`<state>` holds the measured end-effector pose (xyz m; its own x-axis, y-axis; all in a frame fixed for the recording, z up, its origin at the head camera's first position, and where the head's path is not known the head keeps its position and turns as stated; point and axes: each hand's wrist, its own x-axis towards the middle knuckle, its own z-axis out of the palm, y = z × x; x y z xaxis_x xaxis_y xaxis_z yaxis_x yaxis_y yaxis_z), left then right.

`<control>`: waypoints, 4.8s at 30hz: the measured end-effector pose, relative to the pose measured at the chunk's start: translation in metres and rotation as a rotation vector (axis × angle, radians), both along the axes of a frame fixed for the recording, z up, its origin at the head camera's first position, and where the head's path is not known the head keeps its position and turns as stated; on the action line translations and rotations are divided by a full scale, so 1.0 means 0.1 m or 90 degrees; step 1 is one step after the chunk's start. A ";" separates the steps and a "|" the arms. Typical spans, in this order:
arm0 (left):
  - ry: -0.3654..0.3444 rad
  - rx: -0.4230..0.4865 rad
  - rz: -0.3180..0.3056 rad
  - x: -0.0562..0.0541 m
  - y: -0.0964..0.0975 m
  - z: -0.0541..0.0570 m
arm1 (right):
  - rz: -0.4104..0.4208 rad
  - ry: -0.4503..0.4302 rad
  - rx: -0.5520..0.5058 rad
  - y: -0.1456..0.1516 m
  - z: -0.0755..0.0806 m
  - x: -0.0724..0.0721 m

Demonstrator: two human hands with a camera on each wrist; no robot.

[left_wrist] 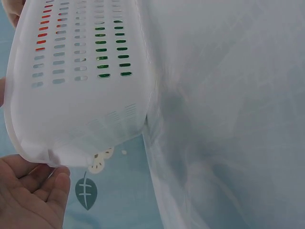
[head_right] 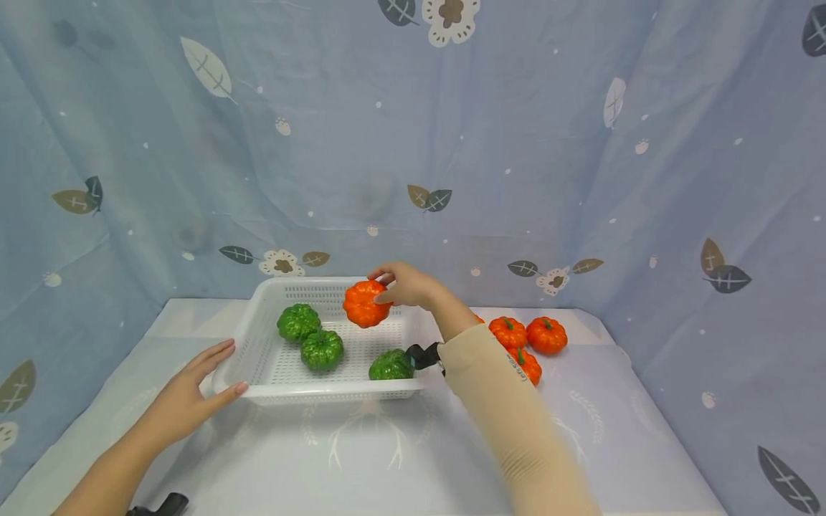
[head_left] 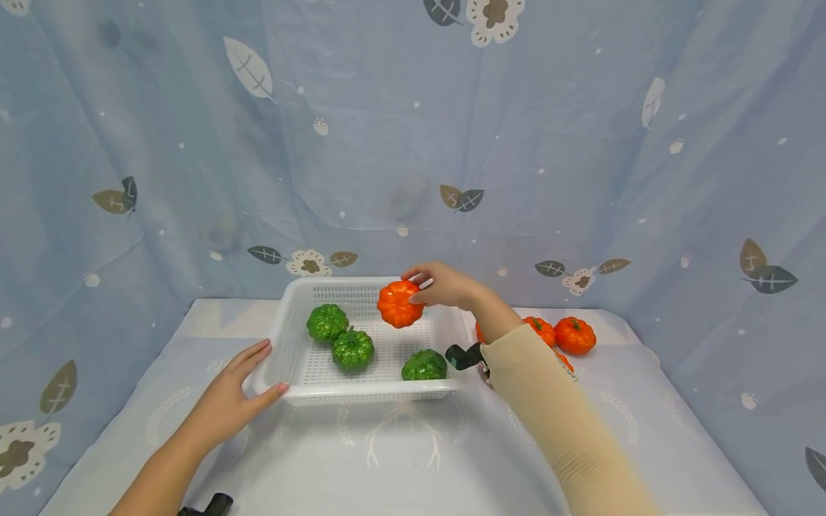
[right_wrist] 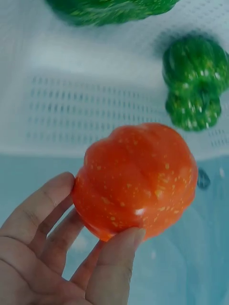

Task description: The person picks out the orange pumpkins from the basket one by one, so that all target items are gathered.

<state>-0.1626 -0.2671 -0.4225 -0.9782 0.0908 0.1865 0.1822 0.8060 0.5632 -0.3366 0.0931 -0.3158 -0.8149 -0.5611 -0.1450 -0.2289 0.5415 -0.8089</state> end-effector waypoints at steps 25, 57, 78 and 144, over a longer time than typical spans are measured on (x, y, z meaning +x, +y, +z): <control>-0.003 -0.001 0.005 0.05 -0.06 -0.03 | -0.049 0.227 0.104 1.45 0.27 0.88; 0.004 0.005 0.000 0.03 0.01 -0.03 | -0.269 0.249 0.196 3.01 -0.77 1.18; 0.001 0.006 0.007 0.04 0.01 -0.03 | -0.297 0.225 0.243 3.04 -0.99 1.02; 0.000 0.007 0.006 0.03 0.01 -0.03 | -0.303 0.070 0.151 3.23 -1.30 0.86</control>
